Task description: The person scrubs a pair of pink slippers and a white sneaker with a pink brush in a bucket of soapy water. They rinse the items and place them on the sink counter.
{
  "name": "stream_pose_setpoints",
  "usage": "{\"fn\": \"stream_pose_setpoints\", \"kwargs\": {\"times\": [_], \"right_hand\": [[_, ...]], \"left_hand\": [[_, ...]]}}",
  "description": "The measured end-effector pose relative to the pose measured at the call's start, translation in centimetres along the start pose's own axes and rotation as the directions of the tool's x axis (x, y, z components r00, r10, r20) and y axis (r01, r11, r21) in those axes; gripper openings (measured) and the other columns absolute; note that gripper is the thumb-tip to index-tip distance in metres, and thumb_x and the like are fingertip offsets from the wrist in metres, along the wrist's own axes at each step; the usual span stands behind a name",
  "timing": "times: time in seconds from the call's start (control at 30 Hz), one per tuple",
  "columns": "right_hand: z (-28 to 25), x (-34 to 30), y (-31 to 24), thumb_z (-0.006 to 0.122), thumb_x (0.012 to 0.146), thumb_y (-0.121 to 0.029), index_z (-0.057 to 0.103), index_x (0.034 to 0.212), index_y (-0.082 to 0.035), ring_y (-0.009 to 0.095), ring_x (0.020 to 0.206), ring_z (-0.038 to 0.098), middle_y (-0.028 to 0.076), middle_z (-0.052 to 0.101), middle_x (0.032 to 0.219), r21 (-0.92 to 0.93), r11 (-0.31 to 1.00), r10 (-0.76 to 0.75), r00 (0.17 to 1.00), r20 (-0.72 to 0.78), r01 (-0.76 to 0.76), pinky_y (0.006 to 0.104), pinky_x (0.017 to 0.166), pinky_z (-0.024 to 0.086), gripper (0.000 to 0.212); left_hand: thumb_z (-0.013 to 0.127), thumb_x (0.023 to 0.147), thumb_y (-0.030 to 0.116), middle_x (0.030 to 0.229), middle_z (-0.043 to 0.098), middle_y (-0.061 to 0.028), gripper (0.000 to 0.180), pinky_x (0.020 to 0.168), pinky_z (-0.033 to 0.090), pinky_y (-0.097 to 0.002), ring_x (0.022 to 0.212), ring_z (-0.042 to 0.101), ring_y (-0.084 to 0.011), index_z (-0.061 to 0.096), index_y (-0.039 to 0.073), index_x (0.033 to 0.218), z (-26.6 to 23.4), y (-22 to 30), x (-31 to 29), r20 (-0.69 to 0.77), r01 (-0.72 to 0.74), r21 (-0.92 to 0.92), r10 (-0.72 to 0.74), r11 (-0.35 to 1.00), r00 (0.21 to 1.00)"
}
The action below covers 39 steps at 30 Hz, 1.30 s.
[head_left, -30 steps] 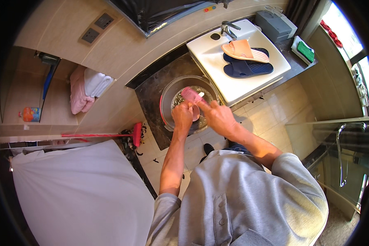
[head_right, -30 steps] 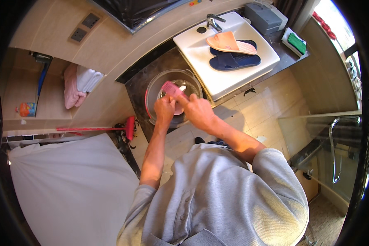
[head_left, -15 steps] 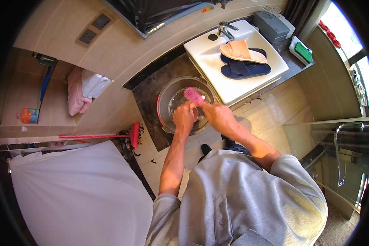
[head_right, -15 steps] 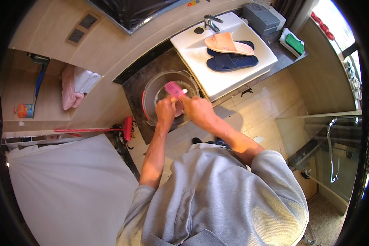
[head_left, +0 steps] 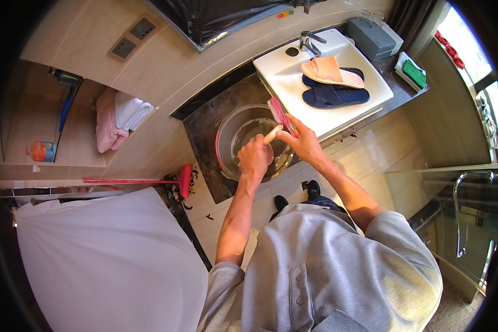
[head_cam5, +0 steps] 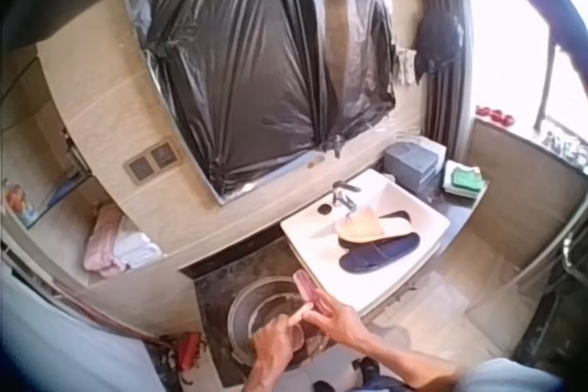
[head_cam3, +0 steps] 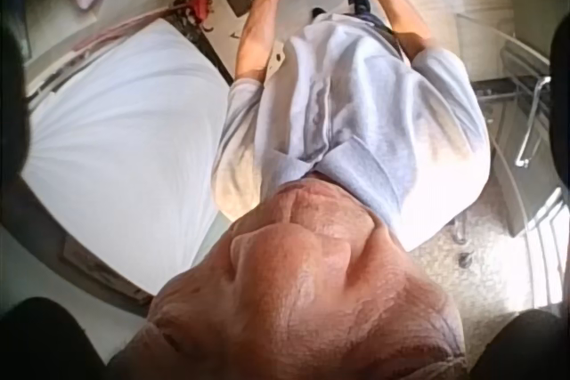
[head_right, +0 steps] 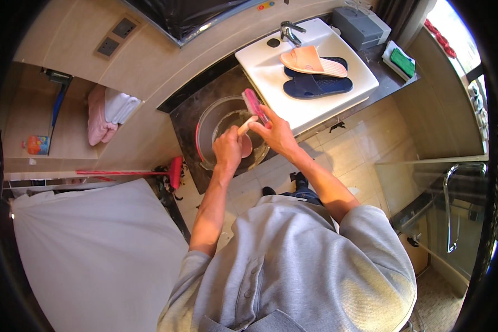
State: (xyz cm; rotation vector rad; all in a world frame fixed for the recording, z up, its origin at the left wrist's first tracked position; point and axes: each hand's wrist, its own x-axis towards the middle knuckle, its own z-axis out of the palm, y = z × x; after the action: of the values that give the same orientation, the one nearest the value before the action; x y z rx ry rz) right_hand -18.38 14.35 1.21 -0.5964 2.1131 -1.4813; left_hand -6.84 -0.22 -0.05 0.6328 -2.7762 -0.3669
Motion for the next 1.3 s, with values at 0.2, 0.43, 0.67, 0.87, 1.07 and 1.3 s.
{"fn": "stream_pose_setpoints", "kwargs": {"times": [0.2,0.43,0.67,0.87,1.07,1.3], "right_hand": [[2.4,2.0,-0.2,0.078,0.081,-0.014,0.039,0.149,0.007,0.008,0.077,0.06,0.005,0.067,0.084,0.441,0.897,0.014,0.998,-0.067,0.017,0.0242,0.069,0.05,0.08],[0.8,2.8,-1.4,0.068,0.084,-0.007,0.042,0.151,-0.005,0.007,0.047,0.039,0.001,0.056,0.074,0.64,0.742,0.215,0.975,0.059,-0.202,0.0257,0.039,0.029,0.072],[1.3,4.3,-1.5,0.061,0.09,-0.001,0.05,0.143,-0.009,0.003,0.046,0.03,-0.005,0.046,0.071,0.786,0.497,0.268,0.926,0.264,-0.368,0.0212,0.04,0.023,0.054],[1.3,5.3,-0.2,0.062,0.095,-0.013,0.054,0.142,-0.009,0.004,0.046,0.032,-0.002,0.051,0.073,0.645,0.617,0.257,0.89,0.376,-0.451,0.021,0.04,0.027,0.048],[4.5,5.3,3.6,0.063,0.1,-0.025,0.054,0.143,-0.002,0.006,0.053,0.045,-0.004,0.058,0.069,0.37,0.916,-0.088,0.977,-0.195,0.157,0.0228,0.046,0.032,0.049],[6.9,-3.0,-1.3,0.061,0.094,-0.018,0.063,0.129,-0.012,0.041,0.065,0.067,0.024,0.067,0.077,-0.276,0.787,-0.536,0.833,0.134,0.551,0.0492,0.055,0.053,0.036]], "left_hand": [[0.07,0.081,0.012,0.089,0.069,-0.0118,0.018,0.076,0.05,-0.0482,0.08,0.068,-0.033,0.065,0.007,0.097,-0.8,1.3,0.3,-0.032,-0.12,0.169,0.127,0.978,0.991],[0.083,0.073,0.013,0.117,0.066,-0.016,0.054,0.098,0.045,-0.0441,0.113,0.061,-0.0353,0.063,0.003,0.123,-3.1,-1.6,-1.3,-0.24,-0.205,-0.065,0.184,0.977,0.953],[0.083,0.069,0.008,0.122,0.063,-0.0188,0.058,0.101,0.046,-0.046,0.115,0.059,-0.0382,0.062,0.001,0.123,-4.6,-4.2,-0.8,-0.222,-0.236,-0.1,0.21,0.967,0.952],[0.084,0.068,0.01,0.117,0.067,-0.0137,0.051,0.097,0.048,-0.0442,0.113,0.061,-0.0347,0.066,0.003,0.115,-7.1,-6.7,-1.0,-0.246,-0.241,0.088,0.256,0.966,0.935],[0.078,0.078,0.013,0.091,0.064,-0.0066,0.026,0.073,0.047,-0.0458,0.085,0.06,-0.0307,0.071,0.011,0.103,-6.8,-7.3,-2.1,-0.152,-0.08,0.163,0.106,0.983,0.983],[0.076,0.081,0.018,0.083,0.061,-0.0108,0.015,0.07,0.049,-0.0468,0.082,0.062,-0.0331,0.07,0.008,0.091,-6.0,-6.9,-2.2,-0.114,0.034,0.195,-0.012,0.98,0.993]]}}
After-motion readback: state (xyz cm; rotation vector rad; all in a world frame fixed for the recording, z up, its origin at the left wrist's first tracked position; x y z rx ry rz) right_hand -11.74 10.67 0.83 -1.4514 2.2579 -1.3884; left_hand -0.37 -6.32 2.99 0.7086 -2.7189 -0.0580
